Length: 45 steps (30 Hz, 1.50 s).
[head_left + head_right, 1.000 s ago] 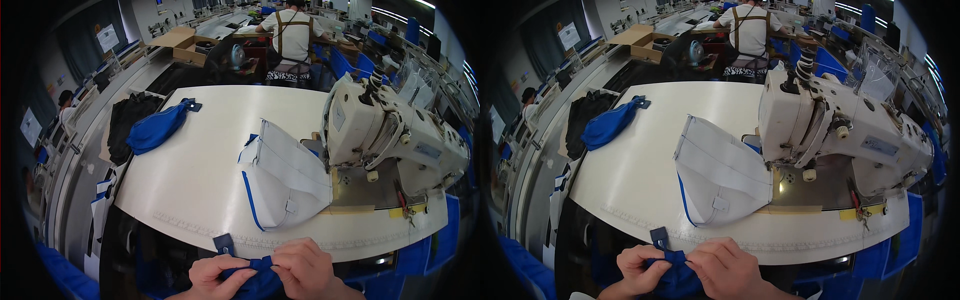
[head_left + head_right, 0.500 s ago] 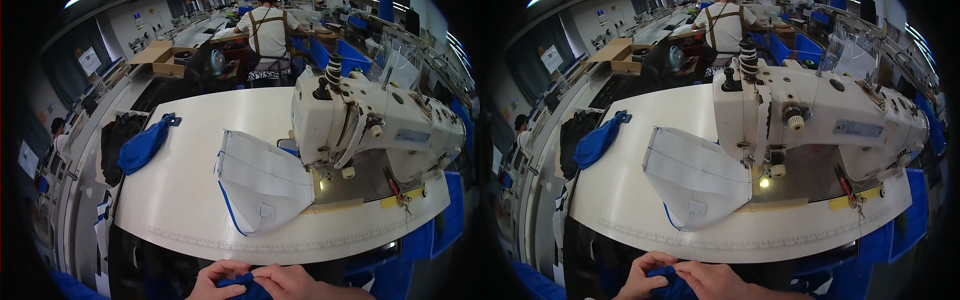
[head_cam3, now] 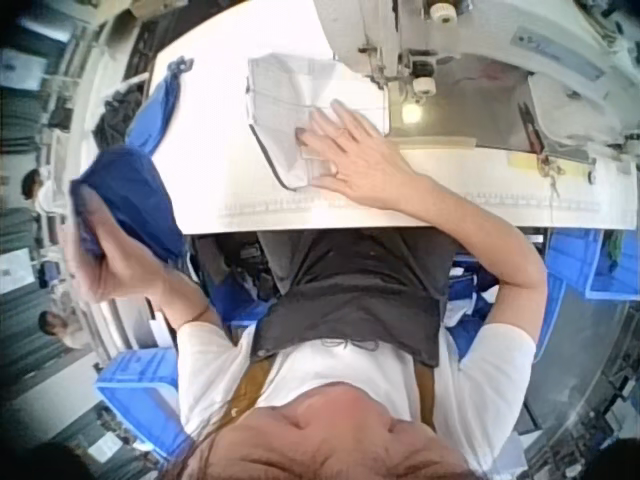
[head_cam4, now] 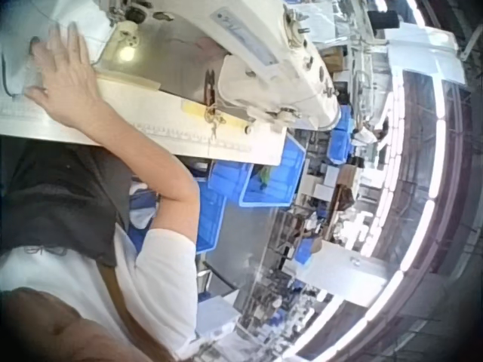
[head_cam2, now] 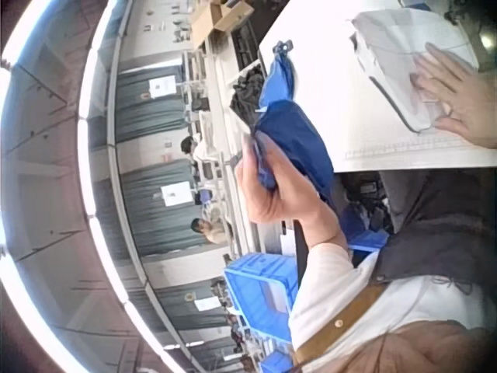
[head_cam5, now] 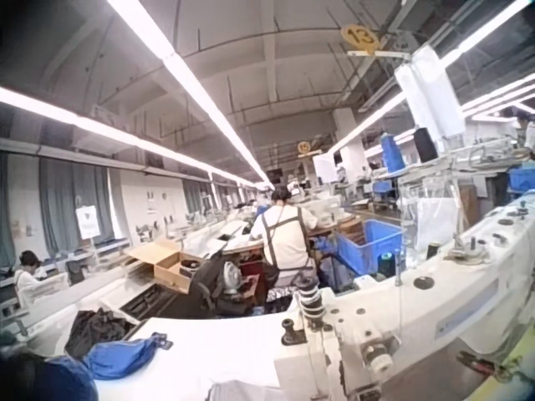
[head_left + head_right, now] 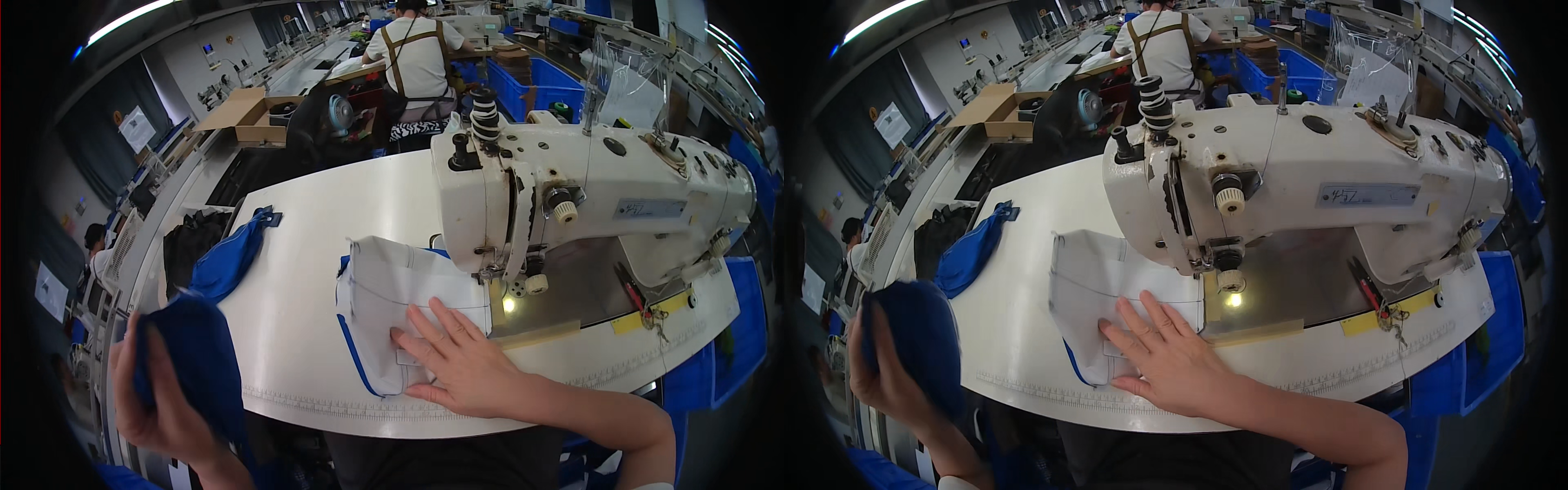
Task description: The person sews parts of a fabric bag using an industrial sewing machine, joining the pieces with thread.
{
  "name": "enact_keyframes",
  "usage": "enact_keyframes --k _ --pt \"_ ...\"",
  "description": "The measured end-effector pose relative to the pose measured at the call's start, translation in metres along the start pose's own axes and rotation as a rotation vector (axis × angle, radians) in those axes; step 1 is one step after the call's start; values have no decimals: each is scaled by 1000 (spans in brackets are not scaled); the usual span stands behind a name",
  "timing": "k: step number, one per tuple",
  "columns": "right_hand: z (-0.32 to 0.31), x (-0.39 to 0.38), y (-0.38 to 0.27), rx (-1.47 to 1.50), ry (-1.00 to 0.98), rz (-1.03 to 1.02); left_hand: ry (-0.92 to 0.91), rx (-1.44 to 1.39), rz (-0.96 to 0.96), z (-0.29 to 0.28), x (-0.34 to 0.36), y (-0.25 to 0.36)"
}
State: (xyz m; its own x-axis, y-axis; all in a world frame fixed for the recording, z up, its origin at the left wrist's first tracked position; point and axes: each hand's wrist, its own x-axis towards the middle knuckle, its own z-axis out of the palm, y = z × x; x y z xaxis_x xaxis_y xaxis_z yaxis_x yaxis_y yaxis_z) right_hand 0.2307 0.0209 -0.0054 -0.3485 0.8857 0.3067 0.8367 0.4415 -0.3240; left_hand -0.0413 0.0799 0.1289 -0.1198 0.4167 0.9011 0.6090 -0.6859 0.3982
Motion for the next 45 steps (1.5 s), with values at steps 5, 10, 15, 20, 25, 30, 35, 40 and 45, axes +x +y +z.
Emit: enact_keyframes --k 5,10,15,20,25,30,35,40,45 --pt "15 -9 6 11 107 -35 -712 48 828 144 -39 22" --pt "11 -13 19 132 42 -116 -1059 -243 481 204 -106 14" --pt "-12 -40 44 240 125 -245 -1011 -331 432 198 -116 3" --pt "-24 -54 61 -59 125 -110 -1090 -338 376 194 -114 8" --pt "-25 -51 70 -76 207 -177 -1199 -238 804 194 -124 -7" --pt "-30 -54 72 -92 161 -231 -1423 -571 -139 194 -137 -17" --pt "-32 -53 71 -78 94 -216 -1290 -369 402 187 -132 -17" --pt "-35 -52 70 -59 136 -203 -1357 -438 231 188 -128 -13" --pt "-33 -55 71 -50 163 -165 -1415 -508 0 192 -115 2"
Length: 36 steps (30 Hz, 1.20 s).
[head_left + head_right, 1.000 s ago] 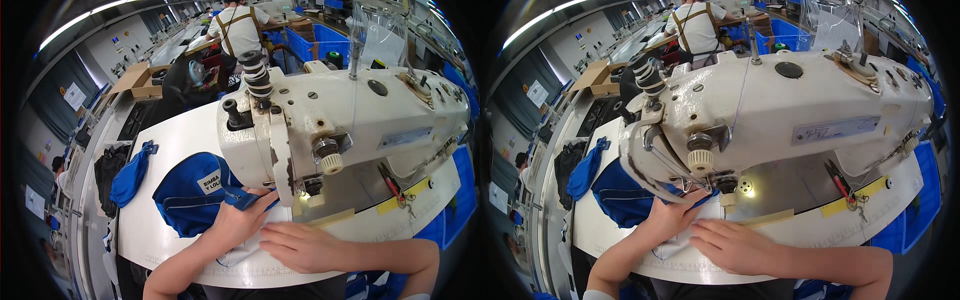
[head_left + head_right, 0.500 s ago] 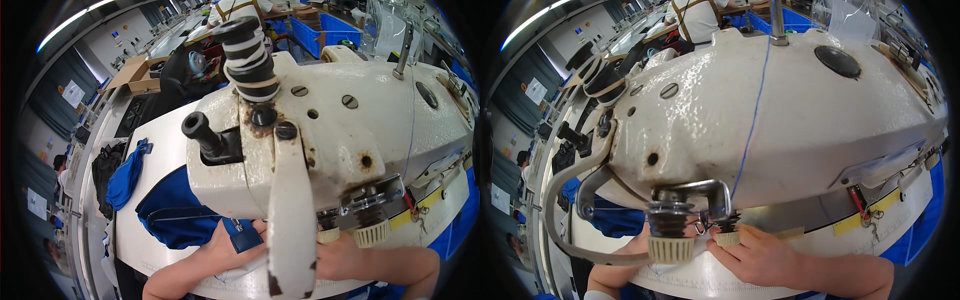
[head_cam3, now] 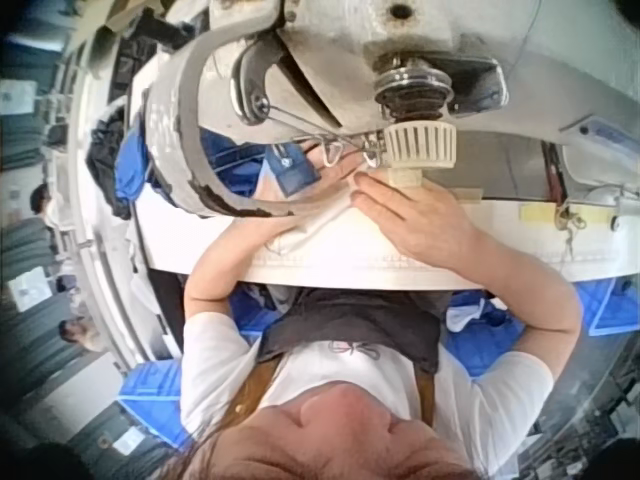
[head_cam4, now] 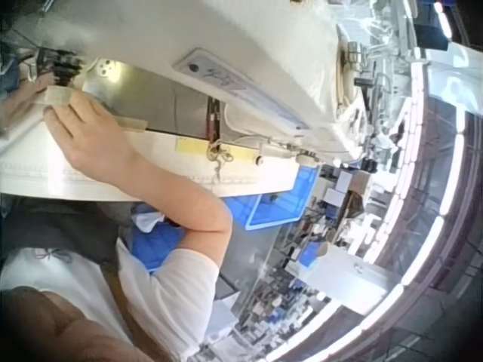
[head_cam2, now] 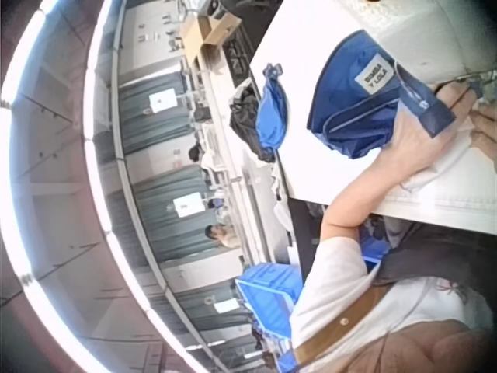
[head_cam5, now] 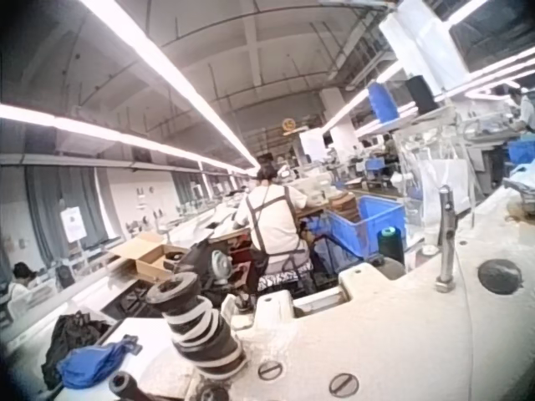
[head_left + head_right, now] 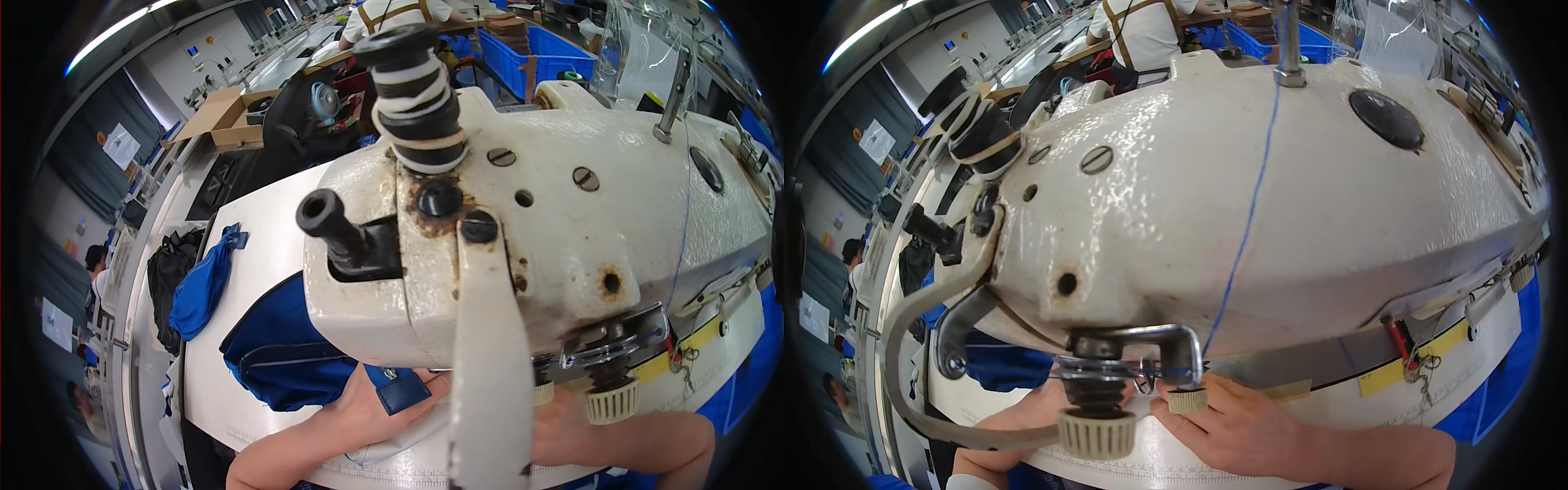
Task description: The person sews parts of a fabric bag using an industrial sewing machine, joining the pieces with thread.
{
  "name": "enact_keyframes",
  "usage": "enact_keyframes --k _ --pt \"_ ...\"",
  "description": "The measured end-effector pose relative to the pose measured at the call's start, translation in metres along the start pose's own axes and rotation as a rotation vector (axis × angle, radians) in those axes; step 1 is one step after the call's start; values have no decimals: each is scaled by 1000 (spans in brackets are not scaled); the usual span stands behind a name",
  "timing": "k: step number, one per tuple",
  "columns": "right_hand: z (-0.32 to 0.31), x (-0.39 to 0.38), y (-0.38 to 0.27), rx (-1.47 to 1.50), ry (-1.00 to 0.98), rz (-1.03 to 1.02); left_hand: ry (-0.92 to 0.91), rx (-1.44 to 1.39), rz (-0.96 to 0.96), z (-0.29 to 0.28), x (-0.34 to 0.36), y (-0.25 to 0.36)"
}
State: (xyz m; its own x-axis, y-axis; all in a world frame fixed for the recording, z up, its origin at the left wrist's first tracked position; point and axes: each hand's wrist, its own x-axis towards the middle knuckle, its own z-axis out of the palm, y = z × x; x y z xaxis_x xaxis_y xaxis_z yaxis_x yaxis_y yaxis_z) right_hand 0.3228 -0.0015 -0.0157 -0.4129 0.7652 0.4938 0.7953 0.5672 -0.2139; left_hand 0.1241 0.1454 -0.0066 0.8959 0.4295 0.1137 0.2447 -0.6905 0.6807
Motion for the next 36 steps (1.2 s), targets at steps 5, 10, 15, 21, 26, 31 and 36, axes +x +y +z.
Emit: enact_keyframes --k 5,10,15,21,26,31,36 --pt "11 7 4 -45 90 58 65 452 326 -11 8 15" --pt "-3 12 4 57 11 130 72 346 252 -7 4 15" --pt "0 16 -1 -398 -103 -130 121 294 299 4 8 1" --pt "11 15 0 -376 -103 -33 242 411 423 -6 12 -5" --pt "16 16 4 -332 -96 30 246 436 440 -9 15 -6" --pt "19 21 3 -283 48 37 219 427 467 -9 16 -10" --pt "17 23 4 -239 40 51 225 436 464 -10 16 -10"
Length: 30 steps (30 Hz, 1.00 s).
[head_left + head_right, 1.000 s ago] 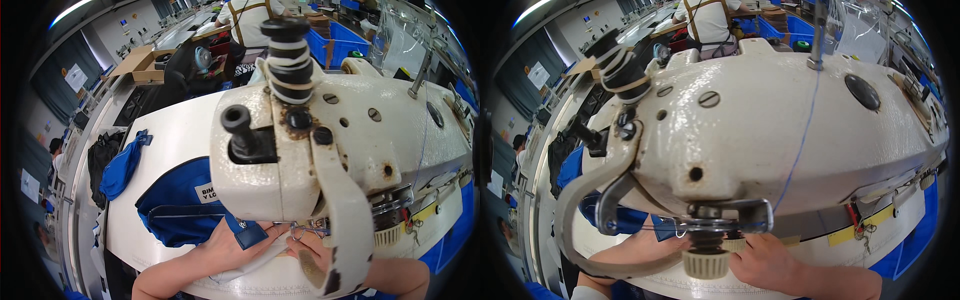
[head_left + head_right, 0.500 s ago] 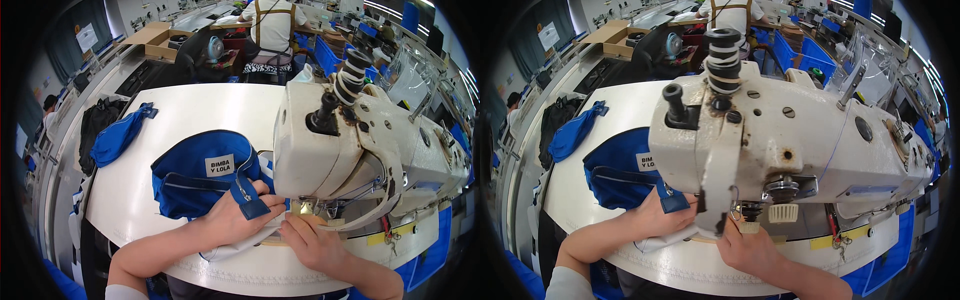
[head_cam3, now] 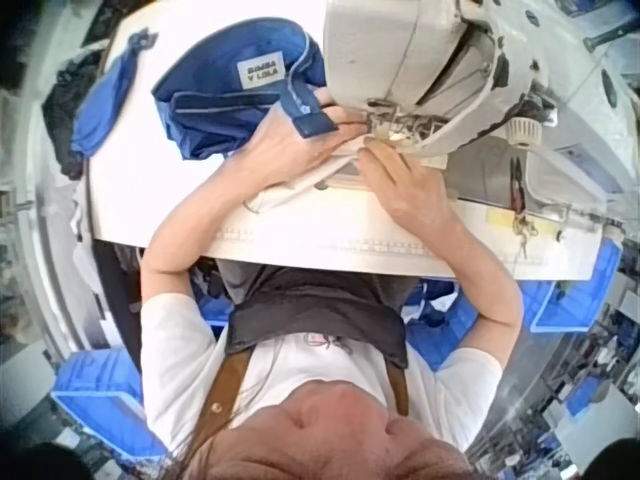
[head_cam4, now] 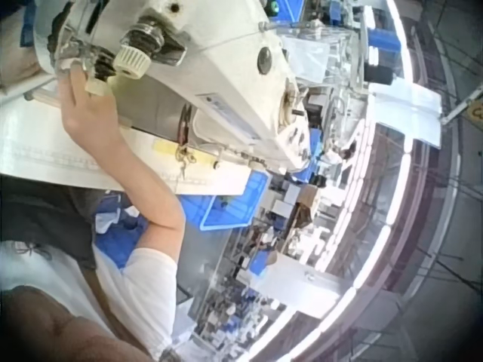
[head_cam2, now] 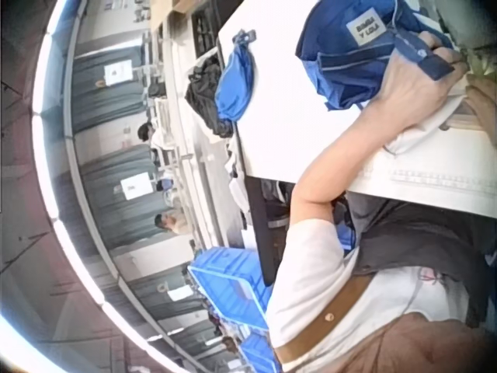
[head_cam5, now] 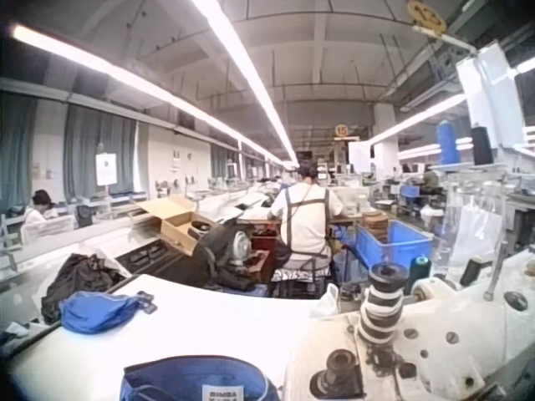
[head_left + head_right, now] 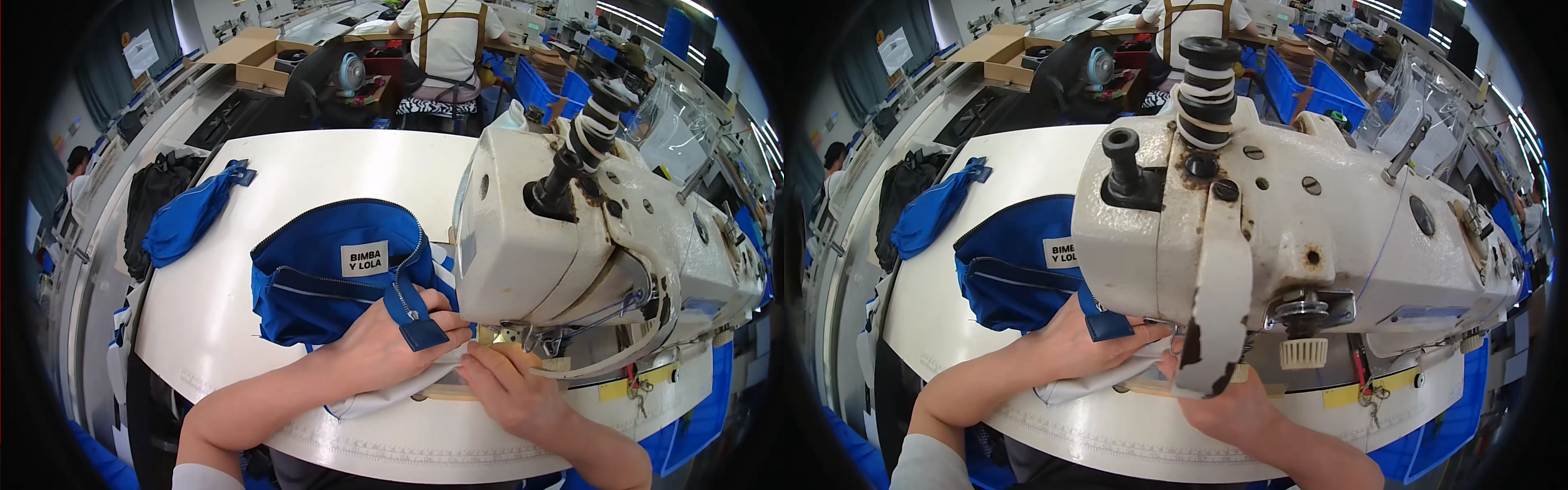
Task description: The person sews parts of a fabric bag using an industrial sewing machine, joining the pieces with thread.
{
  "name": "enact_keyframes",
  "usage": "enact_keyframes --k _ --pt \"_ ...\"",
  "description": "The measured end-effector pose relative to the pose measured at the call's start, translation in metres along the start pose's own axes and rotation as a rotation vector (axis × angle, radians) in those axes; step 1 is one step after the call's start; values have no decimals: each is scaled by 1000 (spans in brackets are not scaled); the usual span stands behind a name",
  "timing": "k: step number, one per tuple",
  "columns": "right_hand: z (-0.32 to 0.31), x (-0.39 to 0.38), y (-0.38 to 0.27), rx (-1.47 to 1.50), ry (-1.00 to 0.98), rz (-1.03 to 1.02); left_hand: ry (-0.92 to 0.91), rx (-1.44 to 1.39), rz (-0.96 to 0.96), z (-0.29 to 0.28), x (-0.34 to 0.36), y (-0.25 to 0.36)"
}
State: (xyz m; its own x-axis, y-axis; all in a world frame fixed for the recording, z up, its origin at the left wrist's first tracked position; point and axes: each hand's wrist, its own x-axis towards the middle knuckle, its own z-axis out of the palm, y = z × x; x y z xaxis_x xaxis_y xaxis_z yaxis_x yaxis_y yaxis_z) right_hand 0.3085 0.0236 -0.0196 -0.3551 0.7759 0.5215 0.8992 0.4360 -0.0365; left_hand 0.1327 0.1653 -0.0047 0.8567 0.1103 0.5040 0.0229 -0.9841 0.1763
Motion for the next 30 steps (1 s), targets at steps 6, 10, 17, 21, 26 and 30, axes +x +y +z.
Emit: enact_keyframes --k 6,10,17,21,26,30 --pt "0 -6 2 -95 -72 -37 -5 -6 -12 1 2 -1" --pt "2 -9 3 -81 -62 -2 32 50 4 -1 4 -1" --pt "-2 -12 6 -146 -43 203 -25 91 44 -4 1 6" --pt "-3 -12 3 -116 -106 185 -30 91 49 -7 -3 6" --pt "-3 -10 0 -165 -82 196 27 85 55 -5 0 7" --pt "-2 -7 1 -194 -56 154 43 68 51 -2 4 2"
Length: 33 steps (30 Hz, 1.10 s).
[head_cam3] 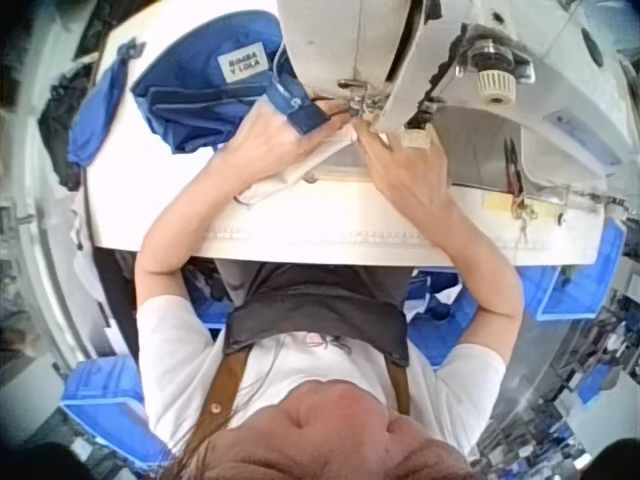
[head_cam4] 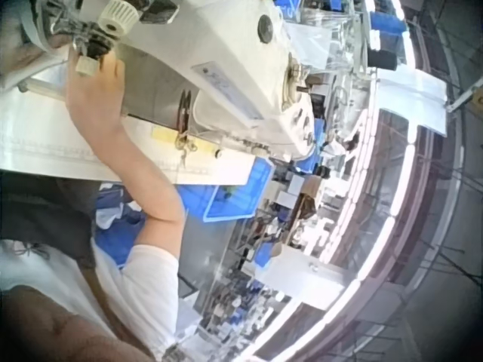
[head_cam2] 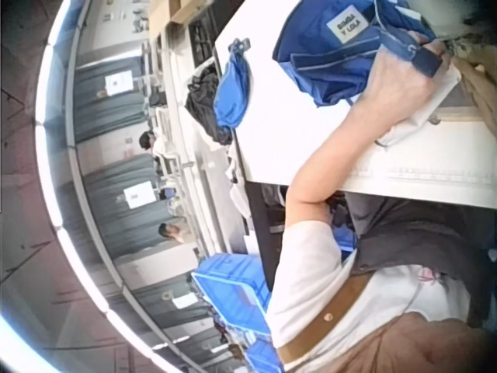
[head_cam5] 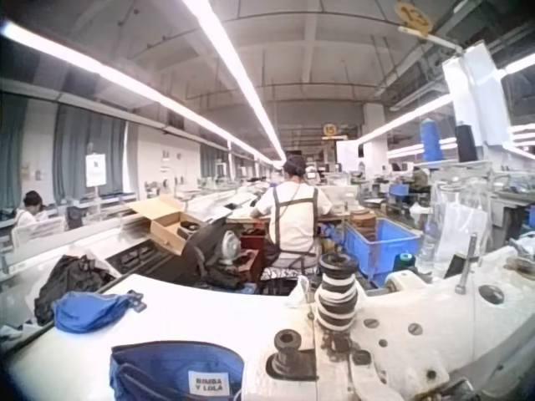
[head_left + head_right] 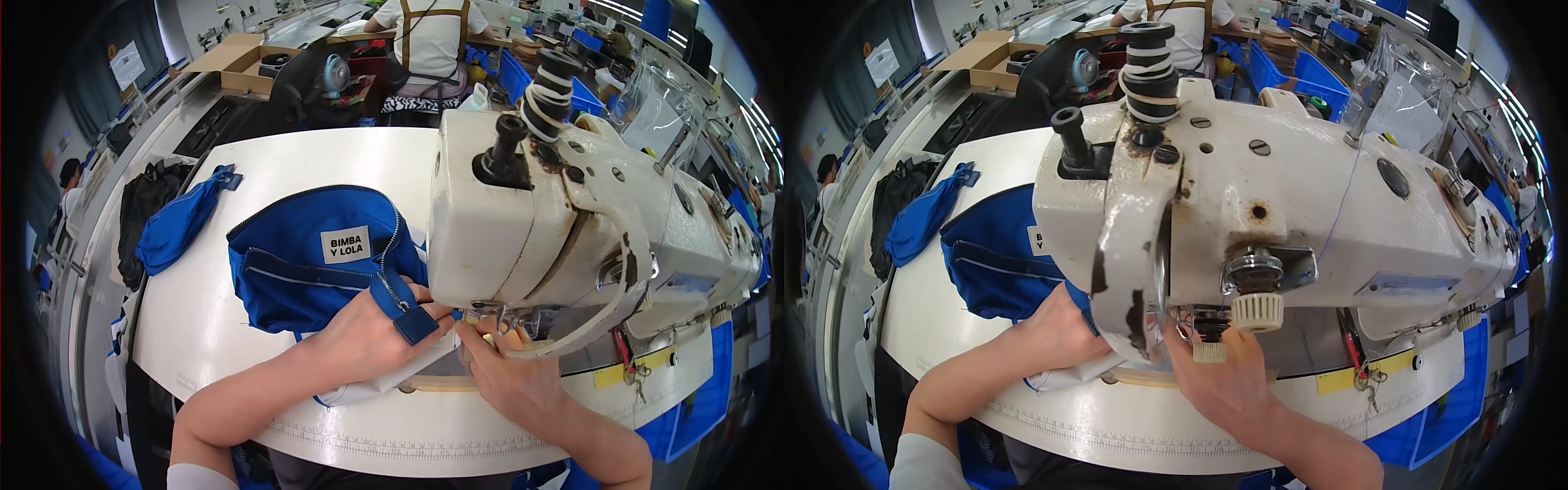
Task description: The person sews parts of a fabric bag using an industrial sewing machine, joining the pieces with thread.
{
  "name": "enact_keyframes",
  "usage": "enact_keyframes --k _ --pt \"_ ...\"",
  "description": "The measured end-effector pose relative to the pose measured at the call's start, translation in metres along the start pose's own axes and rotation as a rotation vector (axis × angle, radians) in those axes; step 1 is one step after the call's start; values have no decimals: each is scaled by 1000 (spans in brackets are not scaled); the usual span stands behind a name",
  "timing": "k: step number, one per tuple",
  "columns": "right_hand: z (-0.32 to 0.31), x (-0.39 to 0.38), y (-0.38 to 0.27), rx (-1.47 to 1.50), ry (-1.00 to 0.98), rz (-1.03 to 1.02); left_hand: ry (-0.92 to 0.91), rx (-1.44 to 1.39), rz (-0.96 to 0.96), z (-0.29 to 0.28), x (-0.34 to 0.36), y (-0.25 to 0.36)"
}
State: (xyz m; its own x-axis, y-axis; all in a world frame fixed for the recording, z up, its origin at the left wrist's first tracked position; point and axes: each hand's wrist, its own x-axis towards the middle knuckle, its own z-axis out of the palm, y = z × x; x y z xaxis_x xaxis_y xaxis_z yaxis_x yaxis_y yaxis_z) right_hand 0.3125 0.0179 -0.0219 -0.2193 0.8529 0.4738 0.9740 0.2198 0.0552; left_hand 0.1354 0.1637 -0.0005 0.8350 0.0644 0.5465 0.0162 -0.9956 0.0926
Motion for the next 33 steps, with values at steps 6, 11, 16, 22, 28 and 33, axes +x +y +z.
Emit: enact_keyframes --k 6,11,16,22,28,33 --pt "1 2 -2 -71 -68 15 9 36 40 3 0 -5" --pt "1 4 -1 0 40 -7 0 112 40 5 0 -6" --pt "0 -1 -3 25 -92 22 71 -6 13 7 0 -14" --pt "0 4 -1 166 -73 1 65 12 -36 9 1 -19" --pt "-6 14 -7 133 -38 -79 97 -35 -59 10 1 -20" --pt "-2 18 -9 288 31 58 48 2 -2 14 -9 -21"
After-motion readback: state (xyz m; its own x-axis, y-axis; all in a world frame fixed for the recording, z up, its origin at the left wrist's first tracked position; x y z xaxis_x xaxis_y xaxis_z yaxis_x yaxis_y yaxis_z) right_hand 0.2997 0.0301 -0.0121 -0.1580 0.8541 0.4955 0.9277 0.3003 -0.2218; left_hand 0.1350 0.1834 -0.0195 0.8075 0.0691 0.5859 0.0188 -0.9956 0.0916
